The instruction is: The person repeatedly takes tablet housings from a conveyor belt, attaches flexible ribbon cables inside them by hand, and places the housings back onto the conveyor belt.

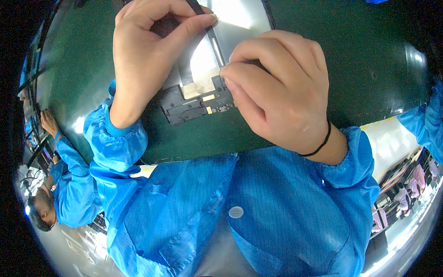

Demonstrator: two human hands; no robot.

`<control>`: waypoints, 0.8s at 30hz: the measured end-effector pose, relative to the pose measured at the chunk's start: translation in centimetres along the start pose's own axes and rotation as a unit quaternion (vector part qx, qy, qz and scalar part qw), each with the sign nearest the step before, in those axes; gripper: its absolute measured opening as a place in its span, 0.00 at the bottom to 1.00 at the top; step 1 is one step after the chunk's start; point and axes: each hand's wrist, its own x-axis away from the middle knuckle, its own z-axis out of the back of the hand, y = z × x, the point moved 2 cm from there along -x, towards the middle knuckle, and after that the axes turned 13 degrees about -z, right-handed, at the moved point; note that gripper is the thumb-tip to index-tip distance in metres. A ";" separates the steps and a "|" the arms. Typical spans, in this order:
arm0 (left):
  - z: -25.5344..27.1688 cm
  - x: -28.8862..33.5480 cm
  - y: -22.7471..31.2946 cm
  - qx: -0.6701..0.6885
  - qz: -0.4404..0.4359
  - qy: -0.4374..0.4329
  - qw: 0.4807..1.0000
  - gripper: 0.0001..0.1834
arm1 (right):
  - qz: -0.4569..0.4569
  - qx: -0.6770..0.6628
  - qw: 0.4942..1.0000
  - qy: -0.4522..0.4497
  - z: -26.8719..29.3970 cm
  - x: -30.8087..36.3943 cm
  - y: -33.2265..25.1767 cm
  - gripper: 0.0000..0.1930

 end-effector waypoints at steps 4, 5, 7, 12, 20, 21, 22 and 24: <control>-0.2 0.5 0.1 -0.002 -0.010 0.005 1.000 0.08 | 0.005 -0.003 1.000 0.006 -0.1 0.4 -0.1 0.10; -0.2 0.6 0.1 -0.002 -0.009 0.006 1.000 0.08 | 0.002 -0.007 1.000 0.004 -0.2 0.4 -0.2 0.10; -0.3 0.6 -0.2 0.004 0.002 -0.003 1.000 0.08 | -0.002 -0.010 1.000 -0.001 -0.4 0.4 -0.1 0.10; 0.3 0.2 0.7 -0.007 -0.016 0.008 1.000 0.08 | 0.003 -0.009 1.000 0.010 0.4 0.4 -0.5 0.11; -0.1 0.2 -0.3 -0.001 -0.003 -0.006 1.000 0.08 | 0.015 0.015 1.000 -0.022 -0.4 0.1 -0.2 0.12; -0.2 0.2 -0.3 -0.001 -0.006 0.005 1.000 0.08 | 0.028 0.027 0.999 -0.036 -0.5 0.1 -0.4 0.12; -0.3 0.4 -0.2 -0.001 -0.010 0.015 1.000 0.08 | 0.028 0.028 0.999 -0.035 -0.6 0.3 -0.3 0.12; -0.1 0.6 -0.5 0.004 -0.004 -0.001 1.000 0.08 | 0.063 0.093 0.993 -0.022 -1.0 0.9 -0.4 0.13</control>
